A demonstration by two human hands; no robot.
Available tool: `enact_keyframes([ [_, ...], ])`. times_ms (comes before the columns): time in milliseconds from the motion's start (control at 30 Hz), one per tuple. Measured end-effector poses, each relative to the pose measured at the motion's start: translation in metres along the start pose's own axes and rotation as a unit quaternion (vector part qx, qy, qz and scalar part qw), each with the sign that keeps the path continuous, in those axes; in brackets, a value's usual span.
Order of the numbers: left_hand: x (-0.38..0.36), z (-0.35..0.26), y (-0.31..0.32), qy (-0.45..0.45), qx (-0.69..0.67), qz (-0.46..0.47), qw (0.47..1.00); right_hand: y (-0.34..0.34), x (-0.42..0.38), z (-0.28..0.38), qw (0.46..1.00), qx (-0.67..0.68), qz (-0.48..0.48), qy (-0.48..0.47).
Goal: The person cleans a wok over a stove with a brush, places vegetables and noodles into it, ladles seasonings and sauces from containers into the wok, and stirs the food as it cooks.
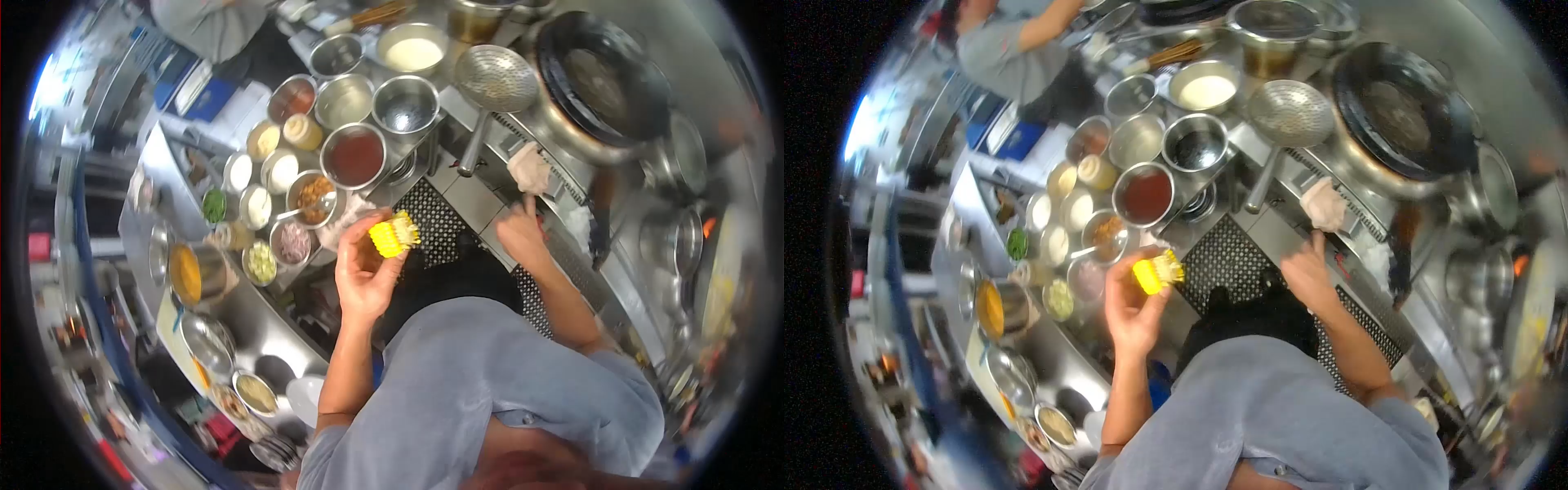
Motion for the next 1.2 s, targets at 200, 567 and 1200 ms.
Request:
enact_keyframes([
  [200, 0.028, 0.005, 0.017, 0.041, 0.158, 0.19, 0.968, 0.024, -0.054, 0.05, 0.877, 0.393, -0.18, 0.209],
  [567, -0.018, 0.02, 0.05, 0.219, 0.255, 0.33, 0.882, 0.061, -0.055, 0.117, 0.904, 0.181, -0.375, 0.096],
  [1200, -0.051, 0.027, 0.048, 0.083, 0.243, 0.296, 0.92, 0.065, -0.071, 0.053, 0.828, 0.44, -0.207, 0.281],
])
Point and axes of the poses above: each hand's wrist, its own x-axis towards the middle knuckle, its own y-axis out of the palm, z = x × y, the point moved 1 cm from there along x, towards the middle knuckle, and after that the axes turned 9 degrees about x, right-handed, at the moved point
